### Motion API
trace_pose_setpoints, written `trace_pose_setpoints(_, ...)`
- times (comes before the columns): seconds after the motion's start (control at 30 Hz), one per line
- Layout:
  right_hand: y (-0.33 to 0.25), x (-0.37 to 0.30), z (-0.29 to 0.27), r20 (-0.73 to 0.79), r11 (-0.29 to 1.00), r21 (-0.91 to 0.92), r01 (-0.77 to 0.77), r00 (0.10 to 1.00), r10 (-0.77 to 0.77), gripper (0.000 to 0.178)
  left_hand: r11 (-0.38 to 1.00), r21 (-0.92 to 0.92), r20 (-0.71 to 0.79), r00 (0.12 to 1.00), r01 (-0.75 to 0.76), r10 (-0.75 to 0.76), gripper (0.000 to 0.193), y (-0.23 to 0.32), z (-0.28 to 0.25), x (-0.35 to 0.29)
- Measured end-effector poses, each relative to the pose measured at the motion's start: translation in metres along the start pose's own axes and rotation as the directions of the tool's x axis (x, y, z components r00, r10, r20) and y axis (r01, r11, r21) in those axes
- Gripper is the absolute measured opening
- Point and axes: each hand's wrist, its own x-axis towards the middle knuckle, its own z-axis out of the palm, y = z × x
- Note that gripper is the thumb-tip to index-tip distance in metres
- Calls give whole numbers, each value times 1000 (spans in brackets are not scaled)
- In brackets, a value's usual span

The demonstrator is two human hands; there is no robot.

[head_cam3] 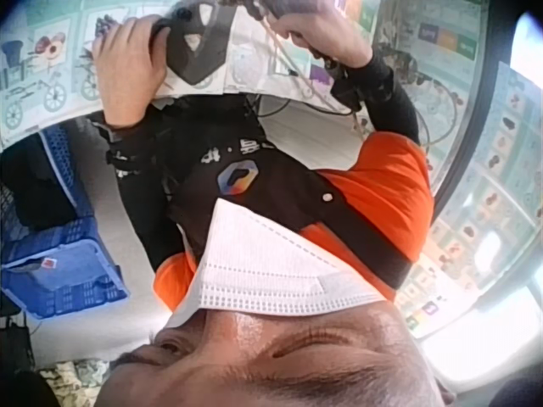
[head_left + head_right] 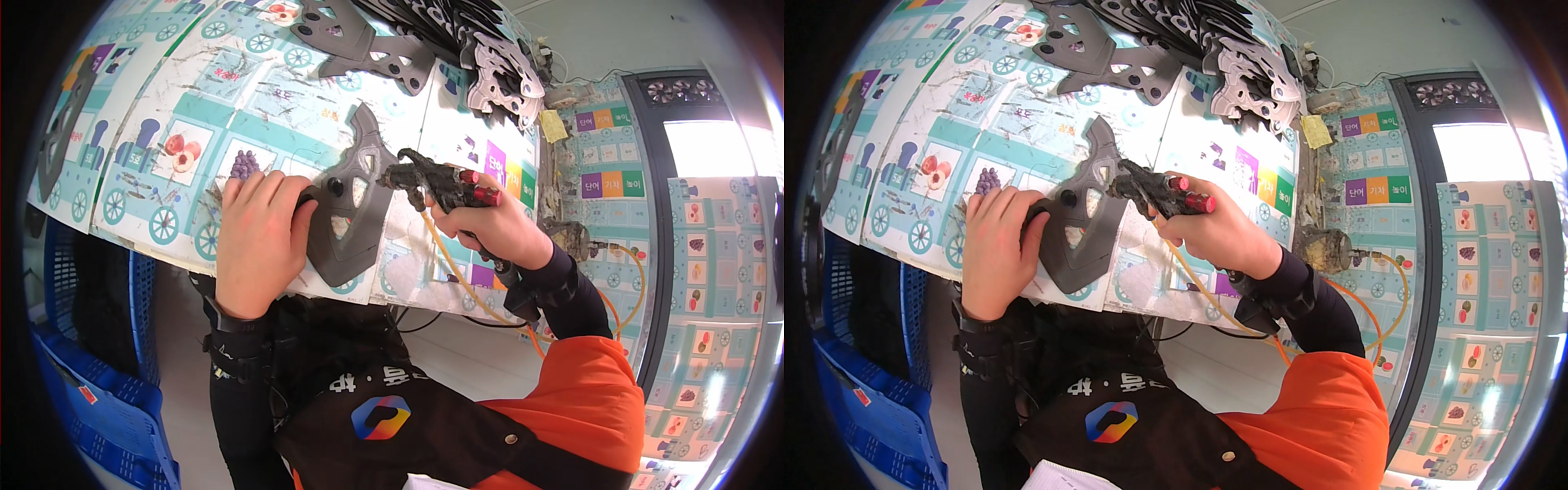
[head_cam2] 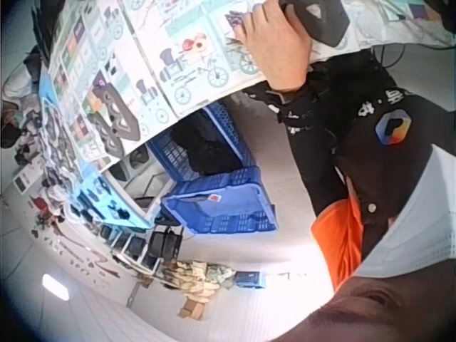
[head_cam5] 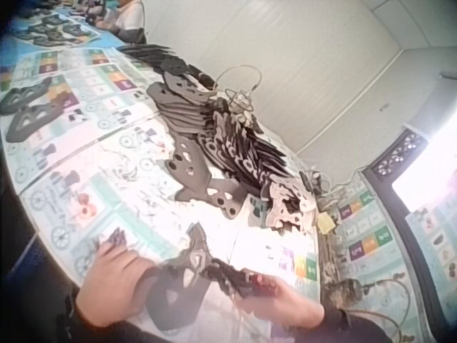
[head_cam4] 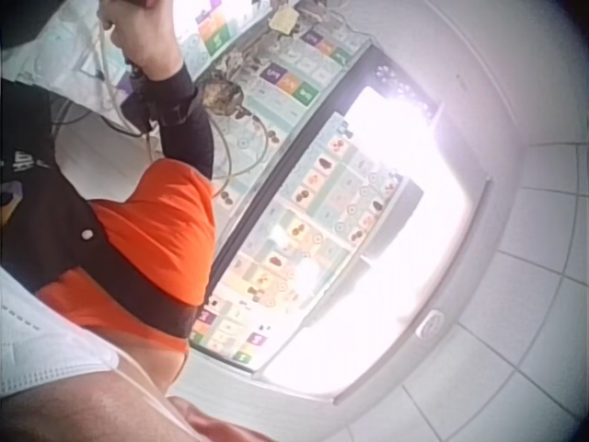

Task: The person picks up a shoe component, aligns it with another piece on the table, and uses a handheld pneumatic tool to fasten them together. They repeat this process for several components, placing the finished pieces aside on the workspace.

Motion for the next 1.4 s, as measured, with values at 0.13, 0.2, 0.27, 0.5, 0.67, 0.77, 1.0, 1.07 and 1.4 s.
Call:
trace_pose_setpoints(0.13, 6, -4, 0, -17, 999, 22, -29, 999, 29, 25, 1000, 8, 1, 1000, -3, 3, 20, 0, 0, 1)
trace_pose_setpoints(0.2, 6, -4, 0, -9, 999, 27, -19, 1000, 19, 25, 1000, 11, 4, 1000, -1, 1, 20, 1, -1, 0)
trace_pose_setpoints(0.27, 5, -4, 1, -4, 999, 31, -9, 1000, 9, 25, 1000, 12, 6, 1000, 0, 0, 20, 1, -1, 1)
trace_pose_setpoints(0.5, 8, 2, 4, 40, 983, -76, 165, 986, -162, 26, 1000, -6, 5, 1000, 3, -3, 19, 1, -2, 0)
trace_pose_setpoints(0.67, -5, 1, 11, 43, 997, 21, 75, 996, -76, 26, 999, -29, 13, 1000, 14, -14, 19, 1, -2, -1)
trace_pose_setpoints(0.77, -7, 1, 11, 69, 997, 33, 75, 995, -77, 26, 1000, -27, 16, 1000, 12, -12, 19, 1, -2, 0)
trace_pose_setpoints(1.0, -8, -7, 18, 101, 999, 30, 19, 995, -22, 28, 1000, -23, 11, 1000, 2, -1, 19, 0, -2, -1)
trace_pose_setpoints(1.07, -6, -9, 19, 101, 999, 39, 11, 995, -15, 29, 1000, -27, 11, 1000, -2, 2, 19, 0, -2, -1)
trace_pose_setpoints(1.4, 6, -19, 16, 90, 985, -151, -81, 991, 95, 53, 1000, -26, 19, 1000, 6, -6, 19, 0, -2, -2)
